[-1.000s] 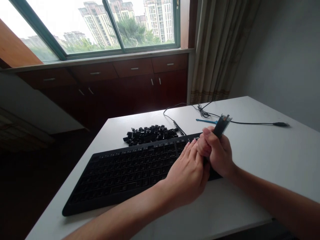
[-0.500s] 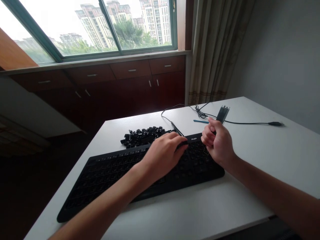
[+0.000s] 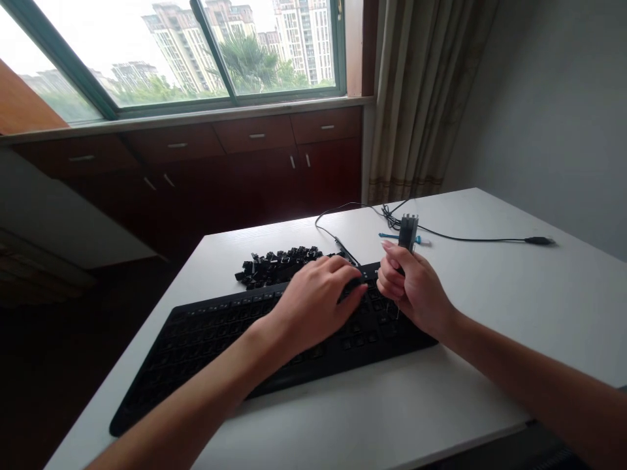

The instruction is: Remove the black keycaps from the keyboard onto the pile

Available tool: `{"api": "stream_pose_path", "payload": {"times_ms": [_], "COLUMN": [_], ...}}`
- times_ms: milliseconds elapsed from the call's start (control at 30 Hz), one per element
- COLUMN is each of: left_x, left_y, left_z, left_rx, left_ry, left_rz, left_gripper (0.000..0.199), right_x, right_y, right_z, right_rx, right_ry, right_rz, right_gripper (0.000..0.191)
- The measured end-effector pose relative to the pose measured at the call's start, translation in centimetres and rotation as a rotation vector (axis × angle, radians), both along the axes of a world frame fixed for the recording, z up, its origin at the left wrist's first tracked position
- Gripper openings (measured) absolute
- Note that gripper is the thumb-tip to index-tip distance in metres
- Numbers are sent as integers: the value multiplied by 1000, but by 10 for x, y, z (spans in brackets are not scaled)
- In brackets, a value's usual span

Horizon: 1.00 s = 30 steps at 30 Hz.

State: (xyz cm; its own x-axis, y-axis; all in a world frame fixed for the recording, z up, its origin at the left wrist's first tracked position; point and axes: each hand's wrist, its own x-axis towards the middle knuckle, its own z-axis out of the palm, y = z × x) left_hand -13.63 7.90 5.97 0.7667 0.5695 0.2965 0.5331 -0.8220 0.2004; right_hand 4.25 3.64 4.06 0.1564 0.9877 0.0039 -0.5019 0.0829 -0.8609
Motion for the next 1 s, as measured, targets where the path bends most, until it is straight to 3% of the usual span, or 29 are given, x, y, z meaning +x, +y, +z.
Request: {"api": "stream_pose_path", "payload": {"times_ms": [167, 300, 433, 767, 900, 1000], "left_x": [9, 9, 11, 12, 17, 23], "left_y": [-32, -36, -35, -40, -41, -43], "left_z": [-18, -30, -37, -36, -35, -34], "left_rx": [-46, -37, -56, -78, -122, -161], "left_ry": [-47, -103, -184, -254, -212, -159], "left_rz": [-163, -196, -177, -59, -100, -80], "left_gripper": [31, 32, 28, 34, 62, 73], "right_x": [-7, -7, -10, -12, -11, -10], "right_y": [-2, -2, -3, -11, -20, -22], "right_z": [-5, -7, -12, -19, -16, -15], "right_rx": [10, 33, 19, 193, 292, 319], "right_ry": [-88, -98, -137, -192, -271, -299], "right_rz": [-94, -149, -114, 5, 88, 69], "right_gripper": [45, 47, 47, 47, 46, 46]}}
